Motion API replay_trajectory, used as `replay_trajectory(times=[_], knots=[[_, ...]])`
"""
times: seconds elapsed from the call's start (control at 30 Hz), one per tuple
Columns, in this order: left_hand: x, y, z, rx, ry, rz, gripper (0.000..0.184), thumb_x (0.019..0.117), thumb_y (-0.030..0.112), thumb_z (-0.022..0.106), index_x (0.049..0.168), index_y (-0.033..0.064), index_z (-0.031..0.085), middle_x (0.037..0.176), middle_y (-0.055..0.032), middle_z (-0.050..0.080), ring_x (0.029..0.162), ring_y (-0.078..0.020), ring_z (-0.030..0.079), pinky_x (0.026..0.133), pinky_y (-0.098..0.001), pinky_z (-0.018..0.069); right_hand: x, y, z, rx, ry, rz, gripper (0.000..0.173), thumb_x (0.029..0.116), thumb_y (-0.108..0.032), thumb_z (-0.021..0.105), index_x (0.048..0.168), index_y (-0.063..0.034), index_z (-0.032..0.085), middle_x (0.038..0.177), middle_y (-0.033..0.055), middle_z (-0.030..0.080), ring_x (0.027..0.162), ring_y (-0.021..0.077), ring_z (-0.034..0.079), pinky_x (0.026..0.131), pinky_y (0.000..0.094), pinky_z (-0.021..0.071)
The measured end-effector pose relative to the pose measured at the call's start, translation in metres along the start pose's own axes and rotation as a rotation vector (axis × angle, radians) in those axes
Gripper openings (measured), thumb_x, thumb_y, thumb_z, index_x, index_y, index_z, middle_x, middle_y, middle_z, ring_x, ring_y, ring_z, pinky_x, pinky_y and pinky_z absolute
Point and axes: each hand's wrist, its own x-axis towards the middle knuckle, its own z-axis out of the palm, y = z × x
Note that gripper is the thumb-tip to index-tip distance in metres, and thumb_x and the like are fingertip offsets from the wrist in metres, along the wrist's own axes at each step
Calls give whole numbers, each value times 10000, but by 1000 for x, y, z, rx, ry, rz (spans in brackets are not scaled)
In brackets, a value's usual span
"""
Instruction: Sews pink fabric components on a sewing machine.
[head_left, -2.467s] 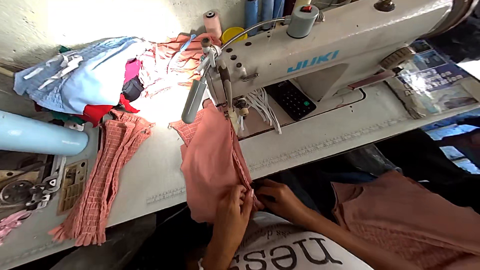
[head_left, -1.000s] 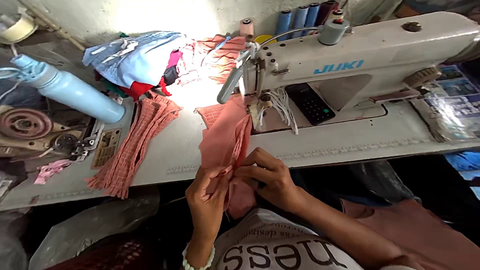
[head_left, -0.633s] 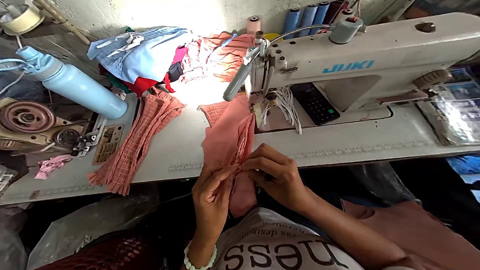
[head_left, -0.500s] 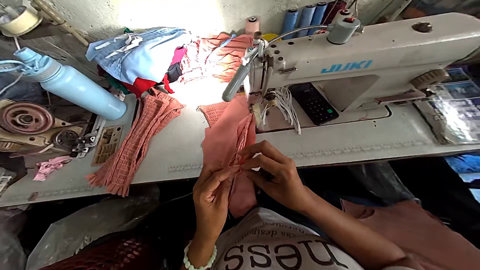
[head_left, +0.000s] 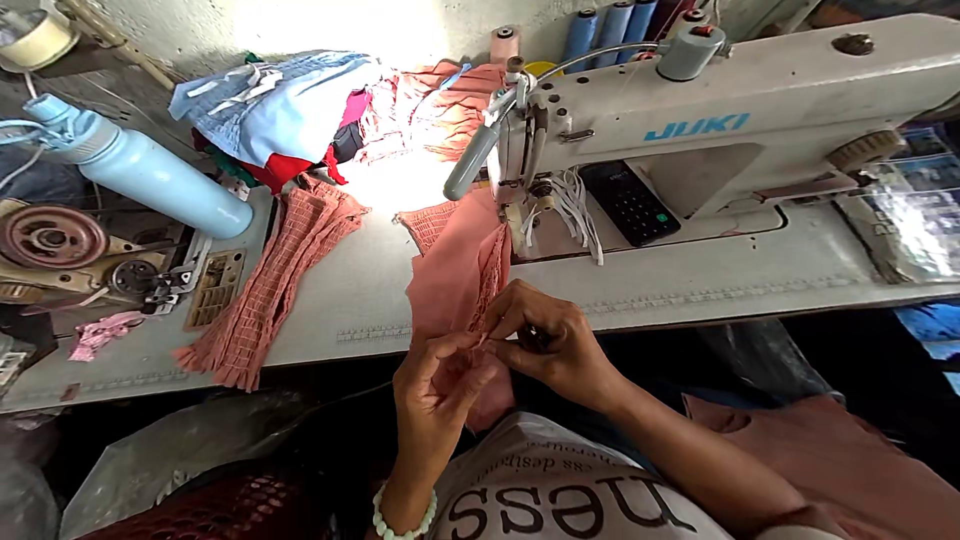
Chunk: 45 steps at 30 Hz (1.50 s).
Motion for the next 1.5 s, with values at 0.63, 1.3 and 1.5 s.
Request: replay_trajectory(times=[0.63,1.3,1.5], knots=[[3,-19,-29,642,-739,166,149,837,-36,656,848,79,749,896,-65,722,985,-280,691,888,-456,553,-74,22,12,-562,-245,-192,72,865,-43,692,922,-80,717,939,83,716,879,240,690,689,324,588],[-37,-74,-76,201,-336,-34,117,901,142,741,1002,105,786,1222,-60,707,1232,-117,625,1053,-261,519,-106,48,7,-512,-235,-99,60,843,-77,711,900,-88,700,925,70,696,896,219,664,737,292,567],[-40,-74,-79,142,-251,-127,173,957,205,713,985,54,792,1125,-49,730,1068,-67,681,905,-207,575,-108,49,8,-505,-224,-113,55,868,-75,686,914,-92,712,915,65,691,898,212,654,750,276,556]])
